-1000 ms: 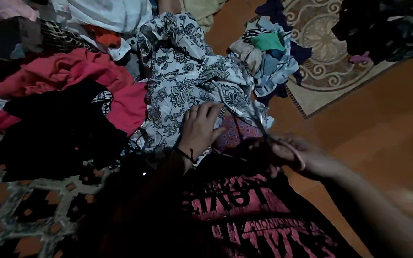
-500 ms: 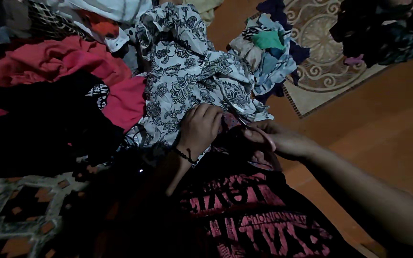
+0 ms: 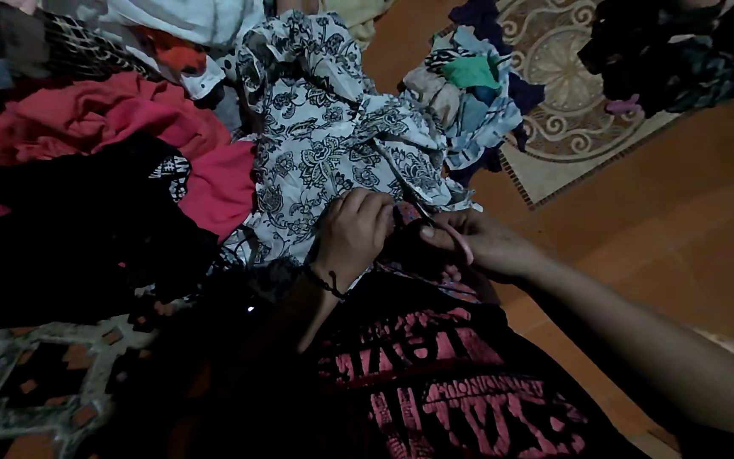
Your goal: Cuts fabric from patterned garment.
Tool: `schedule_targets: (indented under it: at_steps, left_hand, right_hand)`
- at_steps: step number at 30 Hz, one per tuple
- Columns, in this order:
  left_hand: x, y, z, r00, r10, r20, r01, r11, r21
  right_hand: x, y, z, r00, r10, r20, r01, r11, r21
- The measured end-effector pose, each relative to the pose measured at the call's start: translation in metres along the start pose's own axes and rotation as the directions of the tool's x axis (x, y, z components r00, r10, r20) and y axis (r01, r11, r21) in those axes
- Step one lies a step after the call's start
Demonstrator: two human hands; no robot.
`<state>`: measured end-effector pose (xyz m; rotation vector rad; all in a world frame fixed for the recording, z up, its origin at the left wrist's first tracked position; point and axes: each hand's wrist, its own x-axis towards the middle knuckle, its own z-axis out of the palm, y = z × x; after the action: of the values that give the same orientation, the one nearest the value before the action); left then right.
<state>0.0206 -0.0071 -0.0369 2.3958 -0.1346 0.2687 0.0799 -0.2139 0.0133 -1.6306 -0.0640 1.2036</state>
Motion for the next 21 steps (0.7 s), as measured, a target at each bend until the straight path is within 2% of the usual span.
schedule_targets:
  at_steps: [9,21]
  left_hand:
    - [-0.002,0.001,-0.001,1.000,-0.021,-0.014,0.021,1.000,-0.010]
    - [-0.004,0.001,-0.002,0.998,-0.022,-0.052,0.020,0.999,-0.041]
  right_hand:
    - [0.005,-0.006,0.012,1.000,0.015,-0.003,-0.014,0.993,0.119]
    - [0.016,-0.013,0.005,0.999,0.026,-0.037,-0.025,0.999,0.043]
